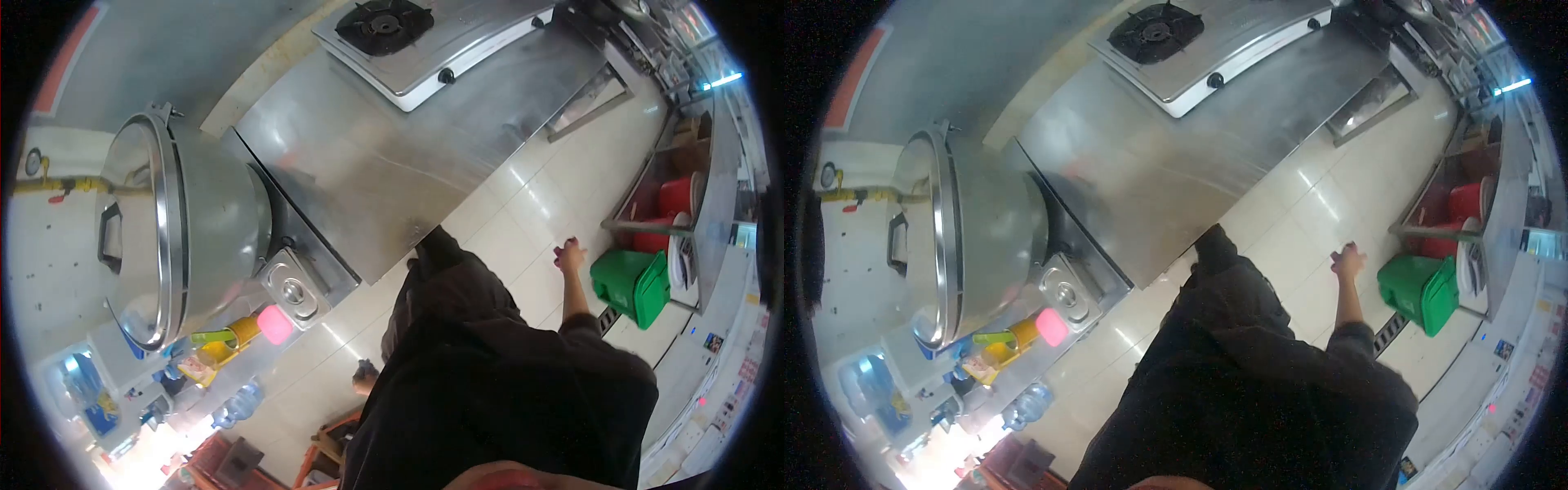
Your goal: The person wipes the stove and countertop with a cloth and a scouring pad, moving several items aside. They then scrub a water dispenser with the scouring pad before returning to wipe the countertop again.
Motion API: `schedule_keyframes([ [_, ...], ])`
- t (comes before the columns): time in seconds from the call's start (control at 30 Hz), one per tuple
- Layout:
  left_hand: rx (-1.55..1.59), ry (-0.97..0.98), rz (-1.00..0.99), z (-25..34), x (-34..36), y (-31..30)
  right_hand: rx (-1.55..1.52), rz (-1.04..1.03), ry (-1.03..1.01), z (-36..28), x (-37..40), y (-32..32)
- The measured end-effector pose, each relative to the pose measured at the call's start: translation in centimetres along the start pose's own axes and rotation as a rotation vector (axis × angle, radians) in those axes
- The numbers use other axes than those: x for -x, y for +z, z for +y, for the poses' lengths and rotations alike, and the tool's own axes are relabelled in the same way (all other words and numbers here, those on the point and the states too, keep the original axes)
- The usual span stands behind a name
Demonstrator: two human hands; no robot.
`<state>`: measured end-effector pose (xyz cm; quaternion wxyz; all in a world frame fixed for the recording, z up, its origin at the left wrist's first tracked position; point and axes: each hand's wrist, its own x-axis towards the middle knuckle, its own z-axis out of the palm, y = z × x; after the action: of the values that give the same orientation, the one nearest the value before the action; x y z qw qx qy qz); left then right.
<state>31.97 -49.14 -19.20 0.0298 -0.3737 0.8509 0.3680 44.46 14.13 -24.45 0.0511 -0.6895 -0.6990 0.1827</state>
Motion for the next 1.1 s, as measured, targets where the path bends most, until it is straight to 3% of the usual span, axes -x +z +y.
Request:
schedule_keyframes([
  [0.07, -0.320, 0.158, 0.092, -9.0, -2.4, -0.3, -0.166, -0.144, -0.384, 6.4, -6.3, 0.5],
  [0.1, -0.634, 0.271, 0.246, -14.8, -4.5, 0.8, -0.357, -0.404, -0.161, 4.7, -6.8, -1.8],
  [0.13, -0.625, 0.278, 0.238, -15.5, -4.7, 0.6, -0.554, -0.651, 0.061, 1.0, -7.8, -4.8],
  [0.2, -0.528, 0.097, 0.109, -15.6, -4.5, 1.8, -1.068, -0.926, 0.204, -9.1, -5.5, -8.3],
  [0.27, -0.549, 0.143, 0.166, -15.1, -4.4, 2.6, -1.327, -1.043, 0.029, -18.8, -2.5, -11.0],
  [0.33, -0.429, 0.223, 0.187, -14.1, -4.5, 1.9, -1.326, -1.100, -0.077, -24.1, -3.6, -9.0],
  [0.4, -0.269, 0.069, 0.126, -5.9, -1.9, 1.0, -1.258, -0.966, -0.290, -30.3, -1.7, -7.8],
  [0.47, -0.359, 0.152, 0.090, -7.3, -3.7, 0.5, -0.570, -0.686, -0.494, -31.1, -6.4, -1.8],
  [0.5, -0.439, 0.248, 0.046, -8.7, -4.6, 0.7, -0.566, -0.695, -0.495, -31.7, -7.3, 0.3],
  [0.57, -0.348, 0.193, 0.071, -10.4, -4.9, 1.5, -0.161, 0.028, -0.865, -32.7, -8.5, 2.8],
  [0.63, -0.252, 0.149, 0.088, -10.7, -4.8, 1.5, -0.157, 0.092, -0.828, -34.7, -5.6, 3.6],
  [0.73, -0.636, 0.039, 0.116, -11.6, -1.3, 1.7, 0.116, 0.268, -0.827, -35.8, 1.1, 5.0],
  [0.8, -0.888, -0.012, 0.145, -10.7, -1.1, 2.5, -0.066, 0.185, -0.820, -36.5, 6.2, 5.8],
  [0.83, -0.864, 0.006, 0.160, -10.2, -0.8, 2.7, -0.063, 0.007, -0.915, -37.0, 9.8, 5.6],
  [0.87, -0.771, 0.046, 0.166, -9.3, -0.6, 2.8, -0.101, -0.035, -1.041, -37.9, 14.3, 6.2],
  [0.9, -0.655, 0.092, 0.168, -8.0, -0.2, 2.8, -0.084, -0.329, -1.181, -38.5, 19.0, 4.6],
  [0.93, -0.559, 0.133, 0.164, -6.8, 0.4, 2.8, -0.051, -0.294, -1.475, -37.5, 22.5, 7.3],
  [0.97, -0.494, 0.167, 0.161, -5.8, 1.1, 2.7, -0.313, -0.650, -1.492, -37.1, 26.0, 7.9],
  [1.03, -0.424, 0.218, 0.160, -3.9, 1.8, 2.5, -0.252, -0.445, -2.015, -36.6, 29.3, 9.2],
  [1.1, -0.410, 0.228, 0.155, -1.7, 2.2, 2.6, -0.145, -0.457, -1.997, -36.7, 28.5, 8.3],
])
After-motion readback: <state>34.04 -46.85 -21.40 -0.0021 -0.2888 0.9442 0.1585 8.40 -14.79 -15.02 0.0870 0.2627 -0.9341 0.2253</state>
